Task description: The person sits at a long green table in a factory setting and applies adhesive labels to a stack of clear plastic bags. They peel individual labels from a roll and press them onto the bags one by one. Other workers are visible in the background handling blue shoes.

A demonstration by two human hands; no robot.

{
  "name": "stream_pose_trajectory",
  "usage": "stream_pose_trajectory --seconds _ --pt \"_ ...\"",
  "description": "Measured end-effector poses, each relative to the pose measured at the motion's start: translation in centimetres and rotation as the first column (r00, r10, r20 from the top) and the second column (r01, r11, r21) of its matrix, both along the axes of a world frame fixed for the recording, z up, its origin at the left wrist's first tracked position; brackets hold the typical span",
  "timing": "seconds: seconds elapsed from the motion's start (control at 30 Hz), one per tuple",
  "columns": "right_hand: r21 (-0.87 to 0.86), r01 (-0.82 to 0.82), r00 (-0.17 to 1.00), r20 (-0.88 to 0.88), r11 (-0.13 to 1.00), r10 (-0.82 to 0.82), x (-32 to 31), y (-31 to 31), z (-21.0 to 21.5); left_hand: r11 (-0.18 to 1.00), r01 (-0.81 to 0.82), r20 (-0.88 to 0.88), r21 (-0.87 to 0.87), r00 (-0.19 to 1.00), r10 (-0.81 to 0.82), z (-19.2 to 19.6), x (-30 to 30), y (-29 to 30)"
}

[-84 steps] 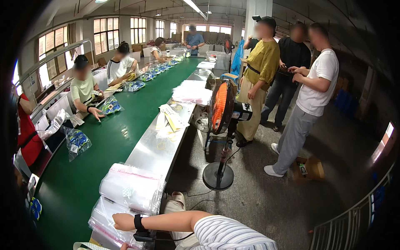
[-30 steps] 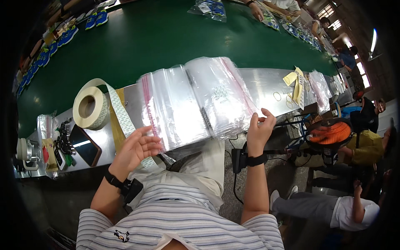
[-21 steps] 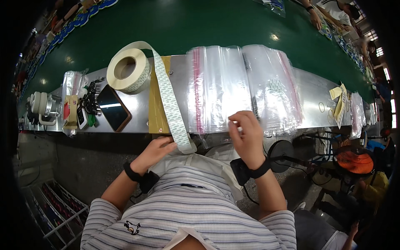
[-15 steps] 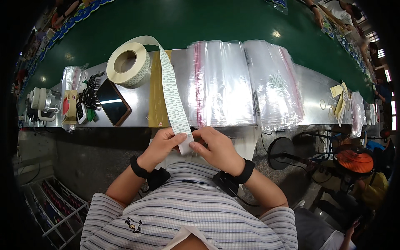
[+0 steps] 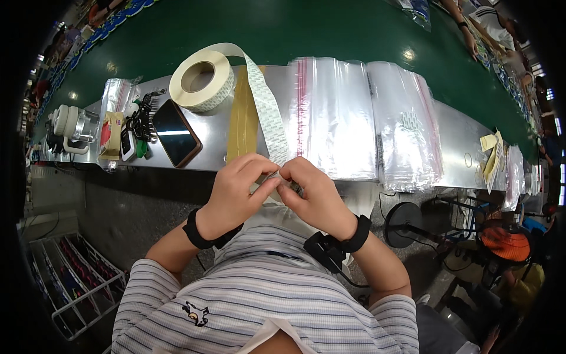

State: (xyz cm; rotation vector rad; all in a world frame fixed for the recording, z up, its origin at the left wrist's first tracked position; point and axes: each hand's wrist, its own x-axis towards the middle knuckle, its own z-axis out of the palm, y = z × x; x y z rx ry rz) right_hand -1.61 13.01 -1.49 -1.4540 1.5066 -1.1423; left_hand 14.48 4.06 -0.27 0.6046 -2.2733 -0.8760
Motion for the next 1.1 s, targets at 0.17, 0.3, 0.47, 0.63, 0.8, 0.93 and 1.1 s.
stream_pose_trajectory --seconds 0.17,0.3,0.47,0.63,0.8,0.93,1.1 --pt "0.093 0.036 0.996 0.072 0.995 -0.043 0.1 -1.2 0.0 0.826 0.051 -0.021 0.561 0.999 -0.048 -0.3 0.2 -0.5" --pt "0.149 0.086 0.993 0.07 0.985 -0.097 0.1 -1.4 -0.2 0.615 0.085 -0.08 0.784 0.996 -0.036 -0.7 -0.1 -1.7" --pt "0.172 0.119 0.978 0.15 0.978 -0.145 -0.4 -0.6 -0.2 0.268 0.157 -0.176 0.951 0.983 0.049 -0.7 0.3 -2.8" --pt "0.223 0.1 0.994 -0.062 0.97 -0.088 -0.7 0.0 -0.1 0.17 0.32 -0.356 0.932 0.895 0.269 0.8 0.4 -4.3" --pt "0.222 0.063 0.973 -0.23 0.973 -0.01 -1.7 0.4 0.5 -0.022 0.755 -0.755 0.656 0.655 -0.04 2.8 -0.5 -5.7" --pt "-0.005 0.334 0.904 -0.282 0.943 -0.322 -4.6 -1.8 0.0 0.298 0.564 -0.409 0.77 0.795 -0.448 1.6 -2.8 -5.2" --pt "-0.077 0.448 0.618 -0.693 0.891 -0.371 -6.3 -4.9 -2.9 0.911 0.361 0.503 -0.199 0.835 -0.221 -1.8 -4.7 -3.6"
